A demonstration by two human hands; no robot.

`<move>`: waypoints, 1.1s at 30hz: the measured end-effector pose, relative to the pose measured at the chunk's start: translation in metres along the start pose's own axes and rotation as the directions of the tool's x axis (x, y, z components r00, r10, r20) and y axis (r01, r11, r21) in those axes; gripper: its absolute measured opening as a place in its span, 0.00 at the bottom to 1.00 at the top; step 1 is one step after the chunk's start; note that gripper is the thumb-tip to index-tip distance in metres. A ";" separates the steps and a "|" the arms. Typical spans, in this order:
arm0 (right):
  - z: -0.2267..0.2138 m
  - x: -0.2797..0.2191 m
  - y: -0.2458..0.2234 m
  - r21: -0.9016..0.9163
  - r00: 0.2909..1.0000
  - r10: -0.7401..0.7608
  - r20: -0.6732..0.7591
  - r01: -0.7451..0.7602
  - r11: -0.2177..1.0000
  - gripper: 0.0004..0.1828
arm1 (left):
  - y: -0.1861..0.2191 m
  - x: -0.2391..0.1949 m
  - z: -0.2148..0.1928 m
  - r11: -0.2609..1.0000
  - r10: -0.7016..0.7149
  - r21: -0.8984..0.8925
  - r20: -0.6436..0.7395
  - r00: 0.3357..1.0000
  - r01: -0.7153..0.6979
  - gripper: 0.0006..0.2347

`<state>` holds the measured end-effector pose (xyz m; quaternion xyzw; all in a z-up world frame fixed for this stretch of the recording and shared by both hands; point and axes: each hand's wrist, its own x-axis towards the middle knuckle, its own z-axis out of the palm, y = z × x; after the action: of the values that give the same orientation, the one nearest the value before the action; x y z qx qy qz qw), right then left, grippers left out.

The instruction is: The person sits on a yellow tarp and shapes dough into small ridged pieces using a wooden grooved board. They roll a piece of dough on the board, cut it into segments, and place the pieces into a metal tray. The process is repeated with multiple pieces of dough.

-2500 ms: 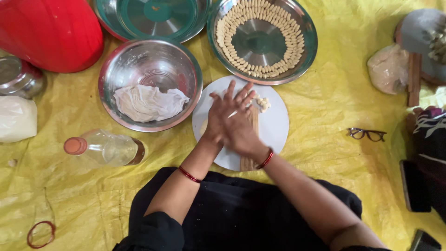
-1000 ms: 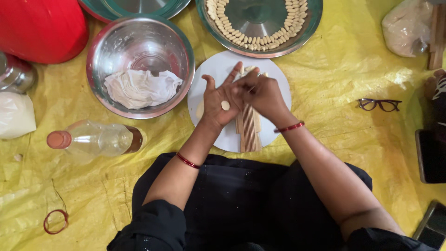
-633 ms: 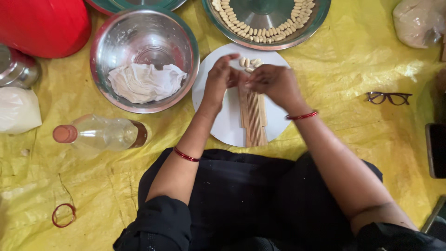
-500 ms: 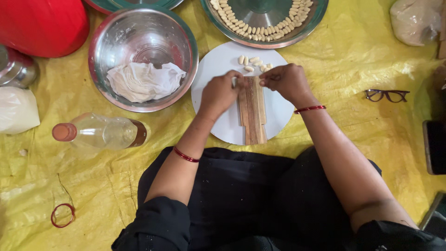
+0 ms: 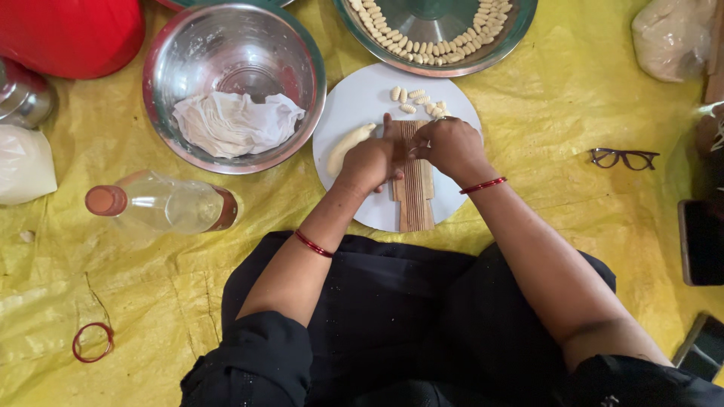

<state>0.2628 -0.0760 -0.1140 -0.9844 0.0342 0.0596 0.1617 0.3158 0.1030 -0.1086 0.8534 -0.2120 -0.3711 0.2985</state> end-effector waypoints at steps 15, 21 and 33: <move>0.005 -0.001 0.006 0.060 0.982 0.143 0.122 -0.151 0.987 0.15 | -0.008 0.004 0.009 0.982 0.063 0.182 -0.076 0.995 -0.048 0.47; 0.007 -0.004 0.000 0.117 0.985 0.167 0.042 -0.171 0.978 0.15 | -0.012 0.011 0.011 0.978 0.046 0.207 -0.062 0.997 -0.033 0.44; 0.008 0.004 -0.005 0.099 0.980 0.160 -0.116 -0.149 0.984 0.22 | -0.014 0.008 0.012 0.986 0.089 0.148 -0.054 0.995 -0.080 0.42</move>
<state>0.2666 -0.0691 -0.1201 -0.9724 0.1229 0.0096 0.1981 0.3136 0.1040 -0.1285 0.8738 -0.2654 -0.3159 0.2573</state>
